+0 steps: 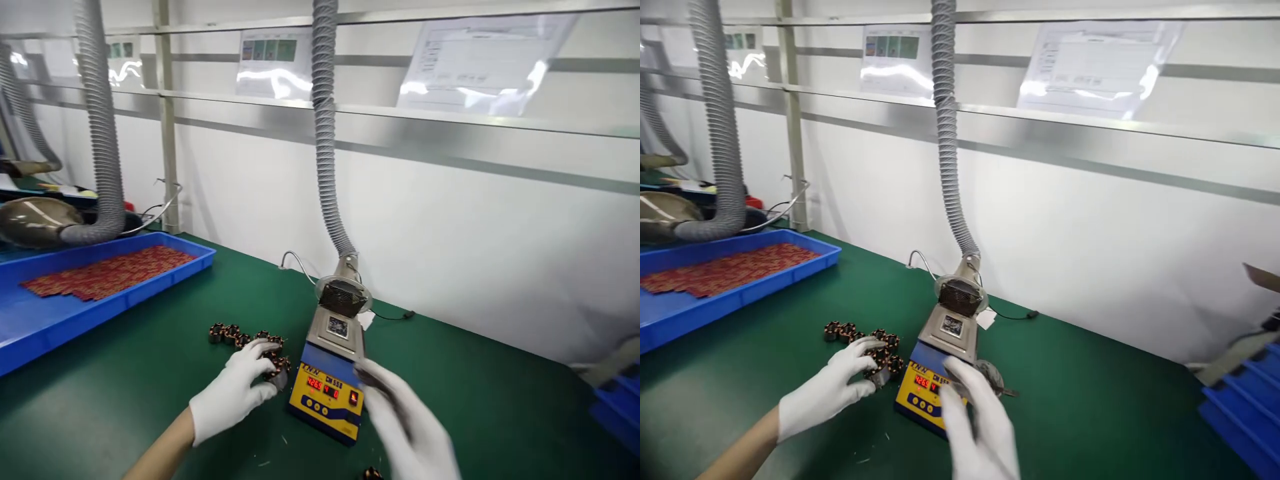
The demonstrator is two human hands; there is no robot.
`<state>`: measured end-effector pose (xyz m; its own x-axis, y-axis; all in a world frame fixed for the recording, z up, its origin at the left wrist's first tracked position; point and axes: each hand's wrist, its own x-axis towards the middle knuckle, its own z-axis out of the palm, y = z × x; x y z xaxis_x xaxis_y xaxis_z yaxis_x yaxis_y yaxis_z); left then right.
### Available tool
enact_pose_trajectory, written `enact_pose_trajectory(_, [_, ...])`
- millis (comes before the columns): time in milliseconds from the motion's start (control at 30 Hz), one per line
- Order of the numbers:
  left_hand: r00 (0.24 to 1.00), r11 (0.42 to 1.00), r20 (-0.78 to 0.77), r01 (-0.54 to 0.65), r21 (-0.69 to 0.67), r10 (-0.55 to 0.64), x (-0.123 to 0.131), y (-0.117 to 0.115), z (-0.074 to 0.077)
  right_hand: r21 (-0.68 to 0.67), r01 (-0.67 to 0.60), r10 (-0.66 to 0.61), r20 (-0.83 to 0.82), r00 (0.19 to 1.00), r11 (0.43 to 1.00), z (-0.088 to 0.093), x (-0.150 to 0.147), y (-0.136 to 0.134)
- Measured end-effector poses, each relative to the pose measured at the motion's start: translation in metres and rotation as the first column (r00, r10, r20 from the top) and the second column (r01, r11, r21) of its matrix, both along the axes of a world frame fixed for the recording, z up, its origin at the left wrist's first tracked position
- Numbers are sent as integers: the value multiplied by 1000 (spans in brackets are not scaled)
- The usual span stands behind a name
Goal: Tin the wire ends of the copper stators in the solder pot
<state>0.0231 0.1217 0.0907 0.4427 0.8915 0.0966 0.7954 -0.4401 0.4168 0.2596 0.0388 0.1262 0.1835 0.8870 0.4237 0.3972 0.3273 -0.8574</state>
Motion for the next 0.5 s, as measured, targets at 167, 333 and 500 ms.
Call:
enact_pose_trajectory(167, [779, 903, 458, 373, 213, -429, 49, -27, 50, 26, -210, 190, -544, 817, 977, 2, -33, 15])
enact_pose_trajectory(333, [848, 848, 427, 49, 528, -315, 92, -33, 31, 104, -69, 123, -721, 682, 992, 3, -29, 14])
enact_pose_trajectory(500, [768, 865, 478, 192, 463, -426, 91, -34, 40, 205, -17, 109, -447, 888, 979, 5, -13, 13])
